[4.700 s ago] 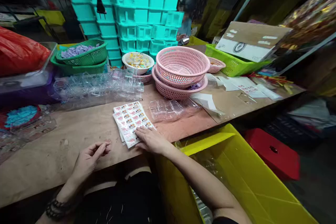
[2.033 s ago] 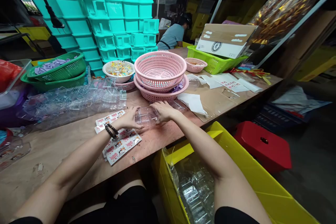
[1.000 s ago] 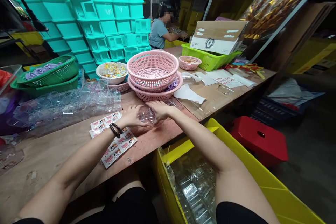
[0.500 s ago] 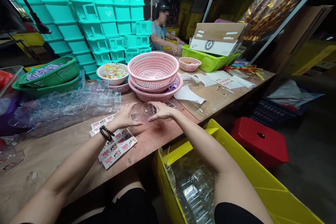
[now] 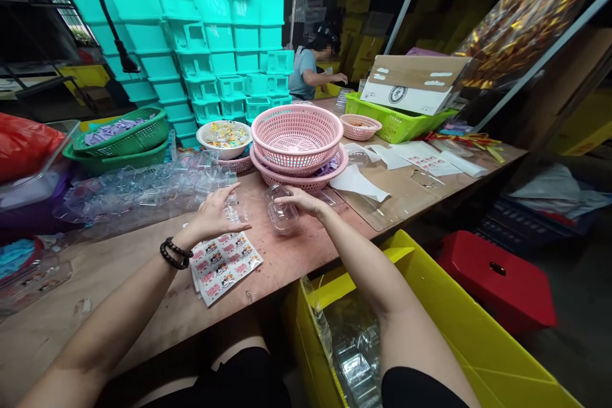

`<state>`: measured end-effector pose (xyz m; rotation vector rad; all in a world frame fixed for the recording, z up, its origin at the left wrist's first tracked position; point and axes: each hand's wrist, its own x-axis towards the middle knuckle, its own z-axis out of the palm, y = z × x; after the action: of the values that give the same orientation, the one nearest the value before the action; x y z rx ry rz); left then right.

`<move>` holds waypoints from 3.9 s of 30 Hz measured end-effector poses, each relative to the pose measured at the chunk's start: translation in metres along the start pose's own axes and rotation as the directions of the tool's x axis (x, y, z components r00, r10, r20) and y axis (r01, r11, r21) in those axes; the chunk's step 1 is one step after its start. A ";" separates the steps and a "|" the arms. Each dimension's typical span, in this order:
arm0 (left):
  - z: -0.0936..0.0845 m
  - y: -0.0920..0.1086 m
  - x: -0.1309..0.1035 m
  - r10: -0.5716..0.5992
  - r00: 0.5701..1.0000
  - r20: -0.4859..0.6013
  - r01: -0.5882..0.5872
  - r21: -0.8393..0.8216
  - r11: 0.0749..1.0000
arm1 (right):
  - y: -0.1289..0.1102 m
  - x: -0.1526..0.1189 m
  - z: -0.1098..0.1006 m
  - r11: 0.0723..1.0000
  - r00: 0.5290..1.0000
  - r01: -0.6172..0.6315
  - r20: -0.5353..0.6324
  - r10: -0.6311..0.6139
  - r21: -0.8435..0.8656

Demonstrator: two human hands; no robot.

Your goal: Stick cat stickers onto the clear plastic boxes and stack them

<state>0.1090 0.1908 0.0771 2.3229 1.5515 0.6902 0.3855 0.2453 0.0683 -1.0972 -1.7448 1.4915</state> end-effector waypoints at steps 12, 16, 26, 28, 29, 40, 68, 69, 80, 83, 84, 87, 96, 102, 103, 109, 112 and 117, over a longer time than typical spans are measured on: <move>-0.033 -0.024 -0.047 0.063 0.981 -0.181 -0.050 0.080 0.996 | -0.048 0.004 0.072 0.928 0.954 0.184 -0.170 -0.248 -0.323; -0.039 -0.037 -0.062 0.087 0.960 -0.267 -0.047 0.153 0.987 | -0.069 0.018 0.102 0.985 0.986 -0.151 0.078 0.144 0.088; -0.057 -0.062 -0.104 0.164 0.976 -0.144 -0.124 0.250 0.960 | -0.057 0.053 0.164 0.734 0.610 -0.680 0.560 0.561 0.005; -0.060 -0.065 -0.110 0.118 0.988 -0.100 -0.093 0.225 0.970 | -0.053 0.058 0.174 0.722 0.578 -0.692 0.590 0.564 -0.012; -0.061 -0.067 -0.112 0.097 0.992 -0.083 -0.078 0.209 0.975 | -0.050 0.060 0.178 0.716 0.565 -0.698 0.603 0.563 -0.016; -0.071 -0.076 -0.132 0.023 1.000 -0.016 -0.020 0.174 0.984 | -0.037 0.066 0.203 0.663 0.469 -0.747 0.737 0.487 0.037; -0.069 -0.086 -0.134 -0.021 0.999 0.039 0.019 0.073 0.997 | -0.018 0.001 0.071 0.448 0.985 0.118 0.162 0.062 -0.886; -0.069 -0.086 -0.134 -0.020 0.999 0.038 0.017 0.079 0.997 | -0.020 0.001 0.067 0.490 0.987 0.092 0.145 0.073 -0.867; -0.079 -0.093 -0.133 -0.099 0.995 0.026 0.098 0.048 0.994 | -0.068 0.016 0.158 0.800 0.966 0.241 0.218 -0.142 -0.550; -0.082 -0.098 -0.140 -0.152 0.988 0.027 0.151 0.047 0.987 | -0.075 0.024 0.201 0.747 0.948 0.288 0.289 -0.134 -0.599; -0.083 -0.101 -0.144 -0.163 0.986 0.023 0.162 0.047 0.986 | -0.075 0.027 0.211 0.734 0.944 0.293 0.307 -0.121 -0.613; -0.085 -0.110 -0.154 -0.182 0.983 0.018 0.181 0.040 0.983 | -0.073 0.036 0.231 0.703 0.918 0.346 0.378 -0.118 -0.621; -0.086 -0.128 -0.167 -0.167 0.986 0.020 0.167 0.019 0.986 | -0.074 0.047 0.258 0.614 0.888 0.419 0.444 -0.123 -0.669; -0.096 -0.151 -0.160 -0.130 0.980 0.154 0.125 0.038 0.991 | -0.056 0.049 0.278 0.750 0.938 0.292 0.329 -0.104 -0.593; -0.099 -0.157 -0.157 -0.113 0.975 0.192 0.107 0.041 0.993 | -0.051 0.049 0.283 0.781 0.952 0.252 0.291 -0.095 -0.571; -0.109 -0.172 -0.141 -0.067 0.906 0.419 0.014 0.127 0.992 | -0.027 0.043 0.314 0.865 0.995 0.083 0.087 -0.045 -0.495; -0.105 -0.159 -0.138 -0.066 0.889 0.453 -0.030 0.203 0.979 | -0.021 0.041 0.321 0.886 0.996 0.090 0.064 -0.068 -0.456; -0.097 -0.140 -0.138 -0.093 0.889 0.449 -0.022 0.244 0.969 | -0.015 0.041 0.319 0.912 0.988 0.151 0.069 -0.135 -0.382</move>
<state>-0.0956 0.1153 0.0618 2.3827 1.5094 -0.0763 0.0916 0.1236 0.0162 -1.1024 -2.1611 1.1132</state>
